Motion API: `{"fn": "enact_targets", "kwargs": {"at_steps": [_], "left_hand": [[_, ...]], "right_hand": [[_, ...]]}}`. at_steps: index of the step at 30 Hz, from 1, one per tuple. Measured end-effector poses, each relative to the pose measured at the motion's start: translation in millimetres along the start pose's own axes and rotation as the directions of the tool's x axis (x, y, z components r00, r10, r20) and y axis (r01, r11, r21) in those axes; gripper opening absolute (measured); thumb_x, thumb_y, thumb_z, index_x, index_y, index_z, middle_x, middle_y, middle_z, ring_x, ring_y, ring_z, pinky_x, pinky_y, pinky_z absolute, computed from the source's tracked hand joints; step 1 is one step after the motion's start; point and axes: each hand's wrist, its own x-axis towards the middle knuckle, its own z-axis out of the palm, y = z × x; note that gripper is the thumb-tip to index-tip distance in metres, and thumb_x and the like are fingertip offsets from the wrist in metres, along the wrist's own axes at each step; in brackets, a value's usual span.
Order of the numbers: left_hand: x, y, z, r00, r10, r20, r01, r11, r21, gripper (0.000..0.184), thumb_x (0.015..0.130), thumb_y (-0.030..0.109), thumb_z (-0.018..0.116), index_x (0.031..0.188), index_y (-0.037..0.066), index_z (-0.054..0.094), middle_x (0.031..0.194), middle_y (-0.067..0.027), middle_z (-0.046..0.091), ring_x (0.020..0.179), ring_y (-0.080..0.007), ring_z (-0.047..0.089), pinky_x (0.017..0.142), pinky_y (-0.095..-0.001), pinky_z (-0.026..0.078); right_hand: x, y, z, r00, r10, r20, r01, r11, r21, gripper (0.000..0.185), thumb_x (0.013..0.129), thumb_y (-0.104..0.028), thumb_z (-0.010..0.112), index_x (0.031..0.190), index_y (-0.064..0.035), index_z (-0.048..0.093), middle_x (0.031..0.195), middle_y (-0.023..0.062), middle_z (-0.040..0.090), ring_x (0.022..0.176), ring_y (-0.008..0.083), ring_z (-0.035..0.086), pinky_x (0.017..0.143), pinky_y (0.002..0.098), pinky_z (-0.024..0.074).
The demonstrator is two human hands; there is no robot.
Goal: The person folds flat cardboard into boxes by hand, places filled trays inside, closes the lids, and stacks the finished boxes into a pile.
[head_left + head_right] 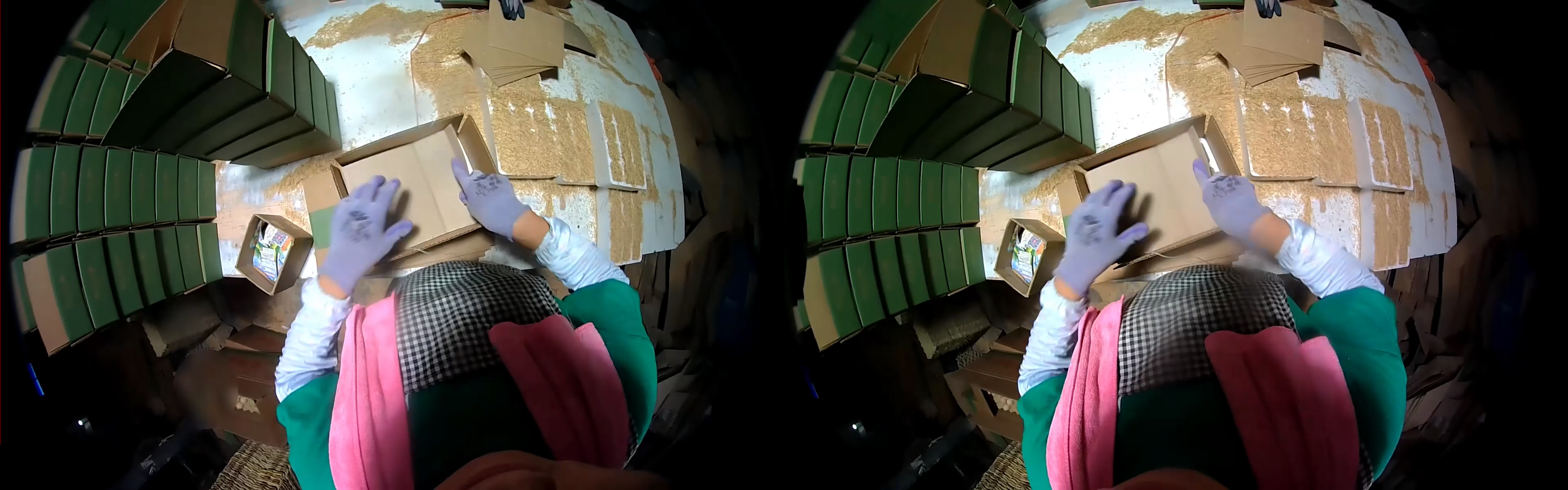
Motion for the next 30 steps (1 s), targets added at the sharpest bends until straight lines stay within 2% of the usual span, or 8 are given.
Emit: {"fn": "enact_targets", "kwargs": {"at_steps": [5, 9, 12, 15, 20, 26, 28, 30], "left_hand": [[9.5, -4.9, 56.2, 0.950, 0.007, 0.312, -0.035, 0.996, 0.086, 0.050, 0.085, 0.032, 0.068, 0.126, 0.007, 0.055, 0.117, -0.0126, 0.060, 0.112, -0.0330, 0.057, 0.096, -0.0417, 0.045], [-38.7, -38.4, -7.1, 0.953, -0.206, -0.223, 0.131, 0.941, -0.313, 0.056, 0.086, 0.016, 0.067, 0.138, 0.003, 0.048, 0.131, -0.0188, 0.055, 0.121, -0.0363, 0.054, 0.105, -0.0394, 0.041], [-58.4, -84.8, 51.0, 0.762, -0.526, 0.377, 0.551, 0.222, -0.804, 0.084, 0.084, 0.025, 0.075, 0.149, -0.001, 0.028, 0.142, -0.0200, 0.046, 0.129, -0.0302, 0.049, 0.108, -0.0353, 0.038], [-13.7, -35.4, 67.2, 0.790, -0.517, 0.329, 0.497, 0.228, -0.837, 0.100, 0.074, 0.030, 0.086, 0.146, -0.005, 0.025, 0.131, -0.0176, 0.051, 0.118, -0.0244, 0.053, 0.098, -0.0327, 0.046], [-26.5, -48.0, 118.1, 0.727, -0.684, 0.052, 0.428, 0.393, -0.814, 0.093, 0.070, 0.030, 0.088, 0.139, -0.005, 0.036, 0.124, -0.0192, 0.057, 0.112, -0.0245, 0.058, 0.093, -0.0322, 0.050], [-7.5, -84.2, 65.1, 0.878, -0.460, 0.131, 0.324, 0.372, -0.870, 0.084, 0.076, 0.029, 0.084, 0.143, 0.000, 0.043, 0.123, -0.0112, 0.062, 0.108, -0.0175, 0.060, 0.094, -0.0312, 0.049], [17.7, -98.3, -12.8, 0.899, -0.424, -0.113, 0.161, 0.558, -0.814, 0.070, 0.082, 0.022, 0.078, 0.141, 0.001, 0.046, 0.118, -0.0110, 0.064, 0.108, -0.0150, 0.060, 0.096, -0.0309, 0.048], [39.9, -96.3, -125.3, 0.536, -0.400, -0.744, -0.080, 0.853, -0.516, 0.075, 0.083, 0.019, 0.077, 0.143, -0.003, 0.039, 0.139, -0.0179, 0.049, 0.131, -0.0268, 0.046, 0.113, -0.0379, 0.032]], "right_hand": [[28.6, -15.7, -10.6, 0.978, -0.060, 0.202, 0.167, 0.805, -0.570, 0.047, 0.092, -0.023, 0.055, 0.135, -0.0014, 0.052, 0.108, 0.0164, 0.069, 0.104, 0.0288, 0.067, 0.085, 0.0422, 0.0513], [-24.4, 16.1, -64.9, 0.925, 0.054, -0.376, -0.005, 0.992, 0.130, 0.050, 0.093, -0.039, 0.055, 0.133, -0.0083, 0.055, 0.102, 0.0181, 0.068, 0.099, 0.0345, 0.066, 0.086, 0.0441, 0.0510], [2.3, 45.7, -44.1, 0.976, -0.055, -0.212, 0.080, 0.991, 0.110, 0.058, 0.091, -0.044, 0.056, 0.136, -0.0066, 0.051, 0.109, 0.0215, 0.064, 0.105, 0.0363, 0.062, 0.095, 0.0445, 0.0459], [54.7, 38.8, 35.0, 0.886, -0.419, -0.199, 0.395, 0.907, -0.147, 0.074, 0.084, -0.050, 0.063, 0.139, -0.0037, 0.048, 0.126, 0.0250, 0.054, 0.122, 0.0375, 0.051, 0.108, 0.0419, 0.0367], [64.3, 77.1, 65.0, 0.830, -0.026, -0.557, 0.241, 0.917, 0.317, 0.097, 0.081, -0.046, 0.071, 0.155, -0.0074, 0.021, 0.135, 0.0239, 0.050, 0.127, 0.0336, 0.048, 0.115, 0.0390, 0.0266], [31.6, 28.8, 31.4, 0.947, 0.036, -0.320, 0.322, -0.101, 0.941, 0.069, 0.091, -0.022, 0.065, 0.150, -0.0054, 0.032, 0.135, 0.0154, 0.053, 0.117, 0.0229, 0.056, 0.097, 0.0323, 0.0489], [13.5, 30.7, -16.7, 0.975, 0.023, -0.221, 0.197, -0.551, 0.811, 0.058, 0.093, -0.016, 0.061, 0.145, -0.0027, 0.039, 0.135, 0.0153, 0.054, 0.121, 0.0232, 0.056, 0.101, 0.0340, 0.0480], [12.0, 35.3, -69.5, 0.827, 0.112, -0.551, 0.547, -0.386, 0.743, 0.054, 0.095, -0.016, 0.059, 0.144, -0.0003, 0.041, 0.138, 0.0151, 0.053, 0.123, 0.0248, 0.055, 0.105, 0.0366, 0.0465]]}}
